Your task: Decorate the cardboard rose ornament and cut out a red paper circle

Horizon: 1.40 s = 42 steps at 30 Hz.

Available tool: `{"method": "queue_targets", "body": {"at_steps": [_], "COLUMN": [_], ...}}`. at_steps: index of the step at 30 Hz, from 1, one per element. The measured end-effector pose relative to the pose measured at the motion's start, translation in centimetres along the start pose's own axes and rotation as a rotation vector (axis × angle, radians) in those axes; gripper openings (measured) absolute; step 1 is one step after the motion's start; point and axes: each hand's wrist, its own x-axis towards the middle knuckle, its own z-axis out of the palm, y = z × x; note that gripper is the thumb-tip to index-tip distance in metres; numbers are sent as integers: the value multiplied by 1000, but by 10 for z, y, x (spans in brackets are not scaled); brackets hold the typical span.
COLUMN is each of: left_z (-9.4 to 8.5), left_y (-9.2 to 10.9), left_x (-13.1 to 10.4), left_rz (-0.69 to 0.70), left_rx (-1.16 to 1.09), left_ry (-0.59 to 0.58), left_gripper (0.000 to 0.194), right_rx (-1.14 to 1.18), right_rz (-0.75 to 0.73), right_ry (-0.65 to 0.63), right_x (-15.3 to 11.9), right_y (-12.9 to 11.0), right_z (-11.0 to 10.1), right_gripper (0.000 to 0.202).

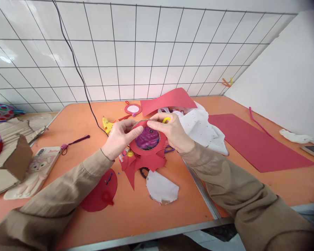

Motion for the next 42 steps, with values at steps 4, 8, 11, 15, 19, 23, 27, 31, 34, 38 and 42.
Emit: {"method": "queue_targets", "body": {"at_steps": [4,8,11,15,19,23,27,31,34,38,42], "left_z": [-1,-3,-3,-4,-8,-11,-8,-5,-5,-7,-5], "left_y": [1,7,10,11,9,10,14,14,11,10,14], "left_x": [1,0,-1,-1,2,4,1,-1,1,3,1], "left_rz": [9,133,274,302,184,135,207,206,162,115,170], "left_rx": [66,294,503,542,285,233,406,437,338,217,347], "left_ry": [-24,-13,7,4,-45,-70,-28,-42,-74,-95,-76], "left_gripper": [26,22,19,18,21,24,25,23,21,22,22], "right_rx": [-25,-174,-322,-372,-328,-365,-464,-506,-478,-404,-421], "right_rz": [-15,-132,-222,-265,-271,-285,-300,-295,-263,-262,-288], "right_ry": [-62,-126,-76,-61,-52,-79,-101,-97,-111,-100,-131], "right_x": [3,2,-2,-5,-4,-2,-5,-6,-6,-5,-6], "right_y": [-4,-12,-17,-19,-20,-24,-28,-28,-28,-29,-28], "right_z": [-7,-12,-10,-8,-9,-12,-12,-11,-11,-11,-10], "right_gripper": [15,18,9,2,5,5,7,12,17,15,6]}}
